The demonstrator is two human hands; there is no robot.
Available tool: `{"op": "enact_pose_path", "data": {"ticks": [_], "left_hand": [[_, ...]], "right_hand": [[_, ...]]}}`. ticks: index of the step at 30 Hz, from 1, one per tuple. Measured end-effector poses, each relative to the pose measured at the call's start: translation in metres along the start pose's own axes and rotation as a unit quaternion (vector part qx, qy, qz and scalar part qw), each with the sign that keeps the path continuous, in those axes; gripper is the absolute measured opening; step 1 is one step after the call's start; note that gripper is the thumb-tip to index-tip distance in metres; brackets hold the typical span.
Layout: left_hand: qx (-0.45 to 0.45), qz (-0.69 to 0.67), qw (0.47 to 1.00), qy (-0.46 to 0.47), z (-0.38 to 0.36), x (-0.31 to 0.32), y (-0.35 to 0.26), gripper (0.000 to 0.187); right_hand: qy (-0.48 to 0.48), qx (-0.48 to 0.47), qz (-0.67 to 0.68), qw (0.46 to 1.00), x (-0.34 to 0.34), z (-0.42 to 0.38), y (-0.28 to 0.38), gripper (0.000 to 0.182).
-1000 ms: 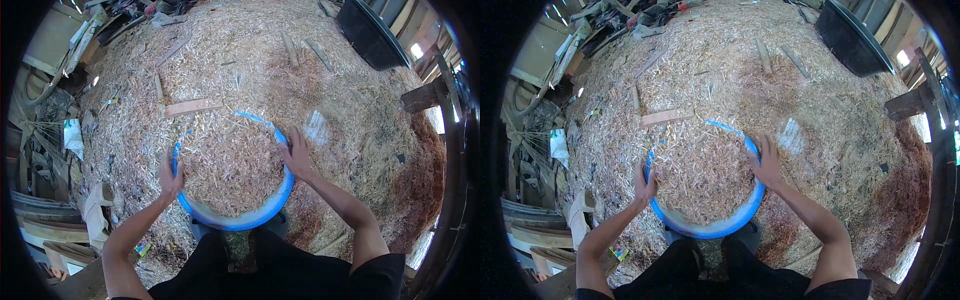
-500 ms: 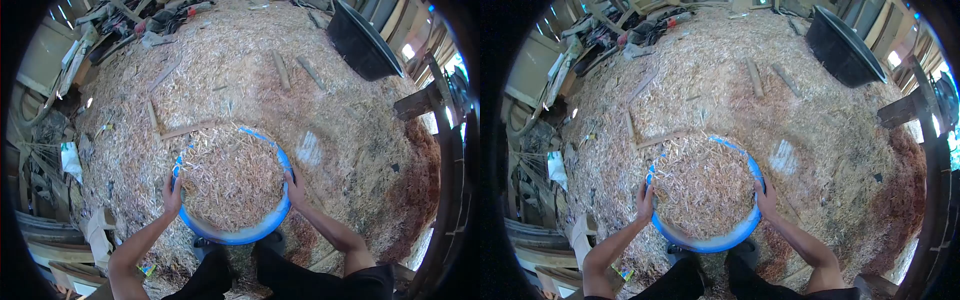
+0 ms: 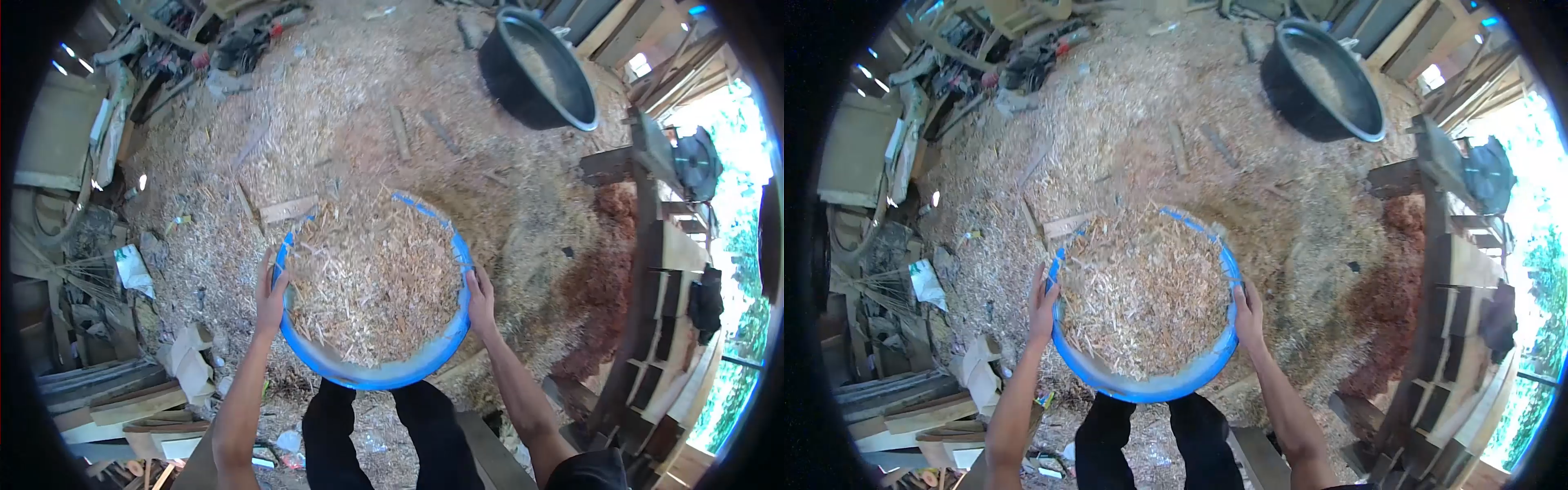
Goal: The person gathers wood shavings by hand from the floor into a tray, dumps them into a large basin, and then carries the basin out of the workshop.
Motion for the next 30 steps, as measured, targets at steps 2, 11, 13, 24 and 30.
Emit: {"op": "enact_pose_path", "data": {"ticks": [2, 11, 13, 24, 30], "left_hand": [[0.007, 0.034, 0.999, 0.002, -0.033, 0.003, -0.032, 0.062], [-0.067, 0.055, 0.996, 0.004, -0.175, 0.048, -0.230, 0.055], [-0.081, 0.075, 0.994, 0.019, -0.188, 0.057, -0.250, 0.052], [-0.092, 0.118, 0.985, 0.082, -0.144, 0.180, -0.371, 0.056], [-0.070, 0.151, 0.978, 0.123, -0.048, 0.242, -0.394, 0.057]], "right_hand": [[0.000, -0.023, 0.021, 1.000, -0.029, -0.024, 0.048, 0.038], [0.028, 0.029, 0.037, 0.998, -0.142, -0.107, 0.248, 0.055], [0.020, 0.037, 0.063, 0.997, -0.157, -0.112, 0.286, 0.055], [-0.060, -0.008, 0.090, 0.994, -0.243, -0.079, 0.341, 0.062], [-0.111, 0.017, 0.065, 0.992, -0.267, -0.009, 0.346, 0.062]]}}
Point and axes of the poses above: each hand's wrist, its own z-axis towards the middle knuckle, its own x-axis out of the palm, y = z × x, the point moved 8 cm from there along z, towards the middle knuckle, and after that the axes turned 9 degrees about -x, right-handed, at the moved point
